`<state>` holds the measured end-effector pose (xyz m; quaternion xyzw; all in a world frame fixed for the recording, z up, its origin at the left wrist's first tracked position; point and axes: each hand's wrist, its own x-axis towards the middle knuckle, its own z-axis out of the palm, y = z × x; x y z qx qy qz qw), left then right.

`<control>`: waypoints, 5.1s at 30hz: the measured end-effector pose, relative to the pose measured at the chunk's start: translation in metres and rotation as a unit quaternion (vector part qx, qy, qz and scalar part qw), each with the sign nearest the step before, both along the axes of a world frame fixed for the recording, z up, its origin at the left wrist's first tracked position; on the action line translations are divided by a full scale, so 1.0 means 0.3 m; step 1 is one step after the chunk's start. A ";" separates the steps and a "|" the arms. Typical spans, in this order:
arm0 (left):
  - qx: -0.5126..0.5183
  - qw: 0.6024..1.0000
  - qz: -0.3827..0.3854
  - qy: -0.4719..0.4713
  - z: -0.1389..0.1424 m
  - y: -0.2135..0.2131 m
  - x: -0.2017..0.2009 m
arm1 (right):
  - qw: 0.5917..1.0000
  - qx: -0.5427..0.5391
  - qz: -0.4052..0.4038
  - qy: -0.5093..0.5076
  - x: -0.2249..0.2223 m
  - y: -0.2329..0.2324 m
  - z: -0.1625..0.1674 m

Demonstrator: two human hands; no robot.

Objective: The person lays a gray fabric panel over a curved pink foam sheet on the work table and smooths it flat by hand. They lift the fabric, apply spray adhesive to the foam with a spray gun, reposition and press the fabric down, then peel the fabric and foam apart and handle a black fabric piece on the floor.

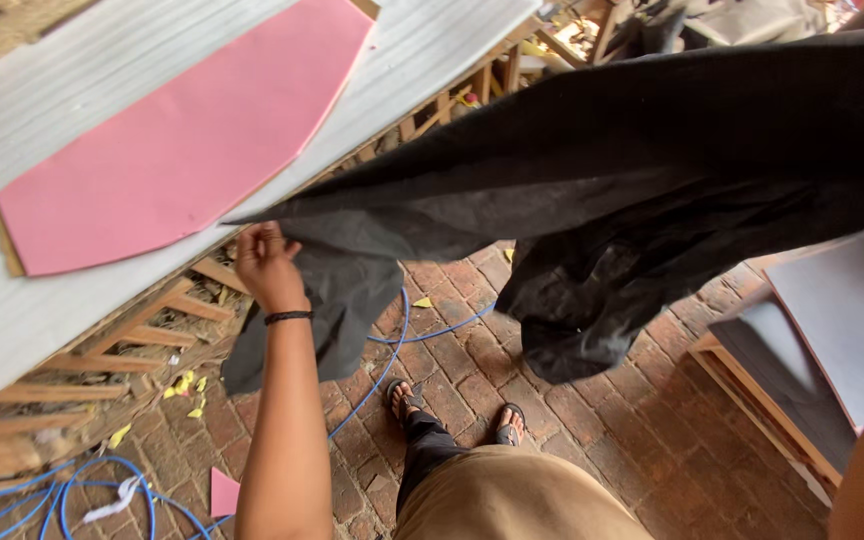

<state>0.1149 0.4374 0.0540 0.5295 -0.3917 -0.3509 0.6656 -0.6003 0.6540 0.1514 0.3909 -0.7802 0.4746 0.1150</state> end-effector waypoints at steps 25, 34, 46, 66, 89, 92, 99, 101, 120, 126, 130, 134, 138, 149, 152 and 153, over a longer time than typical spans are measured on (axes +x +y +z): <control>0.309 0.924 -0.121 0.190 -0.364 0.499 0.016 | 0.744 0.587 0.124 -0.295 0.716 0.402 -0.709; 0.242 0.891 -0.336 0.187 -0.319 0.496 -0.376 | 0.751 0.399 0.337 -0.404 0.991 0.131 -0.559; 0.127 0.858 -0.494 0.064 -0.010 0.391 -0.322 | 0.938 0.240 0.068 -0.241 0.734 -0.198 -0.450; 0.353 0.895 -0.245 0.121 -0.109 0.016 0.405 | 0.731 0.614 0.093 -0.281 0.784 -0.274 -0.516; 0.377 0.908 -0.175 0.052 0.028 -1.046 -0.013 | 0.842 0.330 0.378 -0.199 1.151 -2.023 -0.434; 0.374 0.904 -0.196 0.064 0.032 -1.112 -0.067 | 0.844 0.293 0.359 -0.269 1.102 -2.095 -0.429; 0.402 0.886 -0.221 0.063 -0.032 -1.331 -0.136 | 0.884 0.231 0.170 -0.370 0.846 -2.161 -0.379; 0.411 0.879 -0.236 0.057 -0.045 -1.401 -0.193 | 0.883 0.214 0.158 -0.387 0.750 -2.171 -0.364; 0.430 0.897 -0.060 0.082 -0.479 -2.543 -1.190 | 0.953 0.200 0.227 0.028 0.135 -3.367 -0.651; 0.433 0.894 0.079 -0.082 -0.471 -2.701 -1.219 | 0.946 0.124 0.298 -0.034 0.142 -3.399 -0.721; 0.322 0.917 0.071 -0.225 -0.524 -2.783 -1.156 | 0.927 0.017 0.358 -0.110 0.080 -3.381 -0.653; 0.322 0.933 -0.144 0.079 -0.516 -2.800 -1.050 | 0.897 -0.023 0.422 -0.129 -0.013 -3.287 -0.405; 0.266 0.937 -0.143 -0.177 -0.477 -2.524 -1.030 | 0.862 0.016 0.467 -0.195 -0.042 -3.154 -0.067; 0.269 0.746 -0.603 0.088 -0.138 -1.703 -1.340 | 0.806 -0.006 0.446 -0.389 0.588 -2.810 0.199; 0.240 0.837 -0.465 0.162 -0.109 -1.583 -1.224 | 0.789 -0.058 0.478 -0.382 0.798 -2.728 0.161; 0.238 0.853 -0.446 0.132 -0.106 -1.554 -1.163 | 0.794 -0.061 0.482 -0.366 0.863 -2.703 0.144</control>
